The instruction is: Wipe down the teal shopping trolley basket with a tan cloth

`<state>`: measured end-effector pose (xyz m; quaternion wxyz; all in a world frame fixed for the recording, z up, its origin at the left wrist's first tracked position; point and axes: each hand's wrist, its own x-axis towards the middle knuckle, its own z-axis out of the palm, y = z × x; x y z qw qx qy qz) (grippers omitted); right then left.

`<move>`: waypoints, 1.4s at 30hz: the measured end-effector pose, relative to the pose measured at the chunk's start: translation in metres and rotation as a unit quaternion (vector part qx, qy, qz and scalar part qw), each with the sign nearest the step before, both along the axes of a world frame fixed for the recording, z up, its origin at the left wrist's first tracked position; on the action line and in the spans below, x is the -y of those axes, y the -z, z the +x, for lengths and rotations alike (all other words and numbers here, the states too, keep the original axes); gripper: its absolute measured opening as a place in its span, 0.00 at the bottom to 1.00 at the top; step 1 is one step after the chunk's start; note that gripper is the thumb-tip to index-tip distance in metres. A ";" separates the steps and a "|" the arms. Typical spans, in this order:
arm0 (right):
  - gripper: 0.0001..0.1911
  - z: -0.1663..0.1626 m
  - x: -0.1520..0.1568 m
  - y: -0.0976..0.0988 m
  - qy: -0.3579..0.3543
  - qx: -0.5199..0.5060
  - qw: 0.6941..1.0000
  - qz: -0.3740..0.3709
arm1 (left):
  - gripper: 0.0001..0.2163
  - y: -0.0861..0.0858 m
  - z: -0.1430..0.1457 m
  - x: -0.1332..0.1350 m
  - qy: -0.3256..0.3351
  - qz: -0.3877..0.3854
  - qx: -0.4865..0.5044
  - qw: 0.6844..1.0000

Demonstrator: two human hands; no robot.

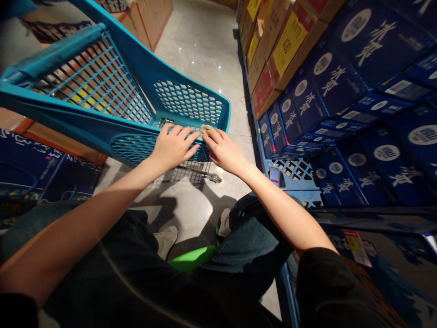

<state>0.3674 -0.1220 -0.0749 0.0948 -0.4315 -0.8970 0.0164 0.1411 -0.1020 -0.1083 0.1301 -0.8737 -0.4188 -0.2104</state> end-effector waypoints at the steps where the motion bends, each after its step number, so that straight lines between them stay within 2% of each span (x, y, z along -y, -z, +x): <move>1: 0.32 0.002 -0.001 -0.002 -0.006 -0.002 1.000 -0.005 | 0.18 0.000 0.002 -0.001 -0.001 -0.008 0.006 1.000; 7: 0.25 0.018 -0.004 -0.015 0.008 0.010 1.000 -0.004 | 0.15 0.001 0.000 -0.012 0.009 -0.027 0.038 0.999; 12: 0.30 0.011 0.001 -0.007 0.027 0.010 1.000 -0.004 | 0.13 0.005 0.000 -0.013 0.018 -0.043 0.075 0.996; 17: 0.29 -0.001 0.001 0.005 -0.040 -0.053 0.998 0.022 | 0.12 0.003 -0.006 -0.007 0.032 -0.068 0.089 0.993; 22: 0.28 -0.007 -0.002 0.019 -0.090 -0.137 0.986 0.045 | 0.12 0.000 -0.012 -0.001 0.040 -0.078 0.055 0.995; 25: 0.29 -0.012 -0.001 0.021 -0.063 -0.138 0.987 0.052 | 0.14 -0.003 -0.012 0.000 0.050 -0.072 0.025 0.996; 29: 0.28 -0.014 0.003 0.010 0.021 -0.073 0.997 0.034 | 0.19 -0.011 -0.014 -0.003 0.079 -0.068 -0.029 0.994; 31: 0.27 -0.011 0.004 0.002 0.056 -0.034 0.998 0.019 | 0.20 -0.015 -0.019 -0.004 0.051 -0.067 -0.027 0.996; 33: 0.26 -0.008 0.004 -0.004 0.076 -0.011 0.997 0.007 | 0.21 -0.018 -0.026 -0.006 -0.017 -0.053 -0.004 0.998; 35: 0.27 -0.005 0.002 -0.006 0.079 -0.006 0.997 0.003 | 0.25 -0.019 -0.034 -0.008 -0.073 -0.041 -0.003 0.996; 38: 0.28 -0.007 -0.002 0.002 0.057 -0.036 0.998 0.014 | 0.31 -0.019 -0.042 -0.013 -0.086 -0.034 -0.029 0.995; 42: 0.30 -0.018 -0.012 0.018 -0.027 -0.120 0.992 0.036 | 0.31 -0.017 -0.043 -0.017 -0.084 -0.040 -0.043 0.995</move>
